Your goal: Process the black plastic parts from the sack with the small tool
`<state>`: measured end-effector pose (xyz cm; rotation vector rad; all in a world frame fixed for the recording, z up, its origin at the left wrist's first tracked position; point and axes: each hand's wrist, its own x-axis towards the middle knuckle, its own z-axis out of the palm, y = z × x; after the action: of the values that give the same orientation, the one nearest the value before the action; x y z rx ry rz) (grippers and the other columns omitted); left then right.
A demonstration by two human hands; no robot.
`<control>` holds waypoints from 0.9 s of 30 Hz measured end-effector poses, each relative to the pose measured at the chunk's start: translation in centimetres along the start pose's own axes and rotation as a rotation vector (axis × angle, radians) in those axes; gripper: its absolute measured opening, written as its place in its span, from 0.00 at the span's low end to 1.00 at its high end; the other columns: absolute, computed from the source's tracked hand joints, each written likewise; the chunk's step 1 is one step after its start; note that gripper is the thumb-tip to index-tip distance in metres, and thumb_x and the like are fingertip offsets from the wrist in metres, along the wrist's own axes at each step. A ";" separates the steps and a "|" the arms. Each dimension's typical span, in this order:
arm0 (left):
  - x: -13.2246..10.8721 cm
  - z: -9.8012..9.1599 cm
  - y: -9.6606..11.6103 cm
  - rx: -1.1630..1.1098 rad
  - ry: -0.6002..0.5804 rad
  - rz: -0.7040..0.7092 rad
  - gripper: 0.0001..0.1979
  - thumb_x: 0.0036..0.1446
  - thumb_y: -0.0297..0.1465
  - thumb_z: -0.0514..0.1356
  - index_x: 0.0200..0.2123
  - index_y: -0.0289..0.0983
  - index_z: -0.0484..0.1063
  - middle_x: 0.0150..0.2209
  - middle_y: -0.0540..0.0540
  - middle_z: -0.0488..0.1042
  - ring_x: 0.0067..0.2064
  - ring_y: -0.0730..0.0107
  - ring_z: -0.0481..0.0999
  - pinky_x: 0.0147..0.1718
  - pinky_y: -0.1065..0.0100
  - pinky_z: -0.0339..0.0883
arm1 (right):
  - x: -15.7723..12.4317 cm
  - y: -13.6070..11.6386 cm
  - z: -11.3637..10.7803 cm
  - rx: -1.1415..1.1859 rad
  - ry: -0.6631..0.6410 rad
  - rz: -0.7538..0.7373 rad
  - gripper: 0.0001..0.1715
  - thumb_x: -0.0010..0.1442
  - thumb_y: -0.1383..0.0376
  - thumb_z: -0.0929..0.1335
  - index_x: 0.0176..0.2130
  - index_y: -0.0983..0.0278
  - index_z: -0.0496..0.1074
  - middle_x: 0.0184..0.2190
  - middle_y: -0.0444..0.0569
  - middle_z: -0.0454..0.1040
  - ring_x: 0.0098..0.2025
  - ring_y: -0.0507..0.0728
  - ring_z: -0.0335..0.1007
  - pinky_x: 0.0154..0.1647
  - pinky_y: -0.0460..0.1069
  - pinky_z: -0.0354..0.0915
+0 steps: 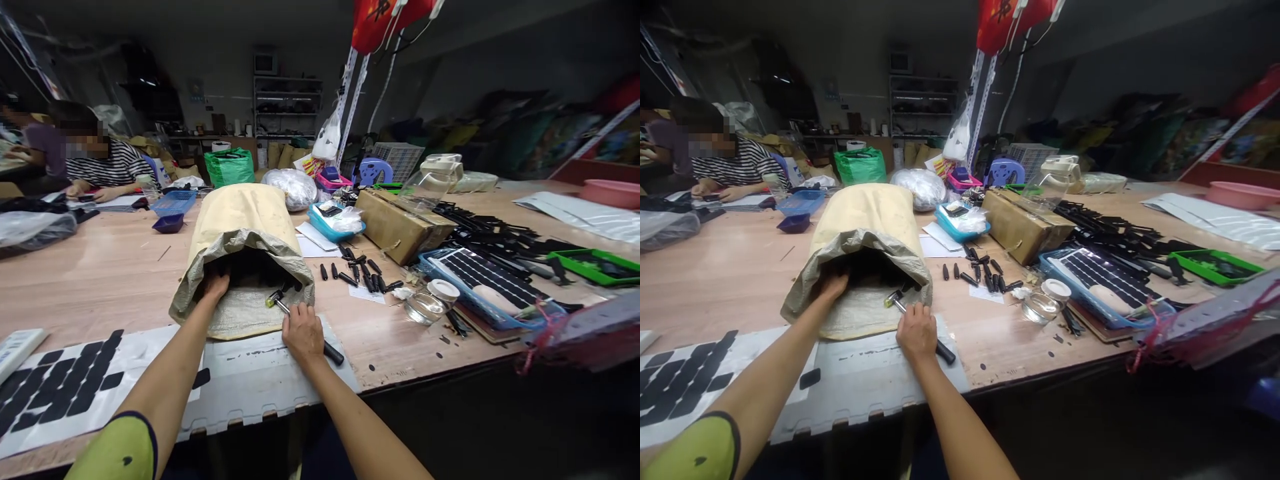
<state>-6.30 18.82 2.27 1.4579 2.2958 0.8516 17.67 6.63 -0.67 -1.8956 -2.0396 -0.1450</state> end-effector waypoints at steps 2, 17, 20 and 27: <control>-0.9 0.9 0.0 0.015 -0.025 -0.010 0.30 0.63 0.41 0.53 0.64 0.32 0.59 0.62 0.29 0.64 0.64 0.44 0.63 0.59 0.51 0.59 | 0.0 0.0 0.0 0.001 -0.003 0.003 0.09 0.63 0.63 0.62 0.40 0.63 0.70 0.40 0.54 0.69 0.44 0.61 0.61 0.40 0.53 0.55; -7.6 1.3 -2.6 -0.388 -0.046 0.270 0.19 0.57 0.31 0.56 0.51 0.41 0.74 0.49 0.45 0.77 0.51 0.60 0.75 0.54 0.58 0.66 | -0.1 0.0 -0.1 -0.002 -0.001 -0.005 0.11 0.64 0.62 0.62 0.41 0.63 0.70 0.41 0.55 0.70 0.45 0.62 0.62 0.41 0.53 0.57; -8.4 0.6 -2.9 -0.324 0.079 0.276 0.16 0.56 0.32 0.58 0.47 0.43 0.78 0.48 0.44 0.77 0.53 0.57 0.72 0.57 0.55 0.63 | -0.1 -0.1 0.0 -0.002 0.002 -0.001 0.11 0.64 0.62 0.62 0.41 0.63 0.70 0.41 0.55 0.70 0.44 0.61 0.61 0.40 0.53 0.57; -11.6 -0.6 -1.7 -0.558 0.029 0.326 0.16 0.58 0.33 0.57 0.49 0.40 0.76 0.49 0.45 0.78 0.51 0.61 0.75 0.55 0.58 0.66 | -0.1 -0.1 -0.1 -0.002 -0.005 -0.004 0.10 0.64 0.62 0.62 0.40 0.63 0.70 0.41 0.54 0.69 0.44 0.60 0.60 0.40 0.52 0.56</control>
<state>-2.69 7.70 0.92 1.5600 1.6490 1.4652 17.59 6.48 -0.59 -1.8951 -2.0466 -0.1435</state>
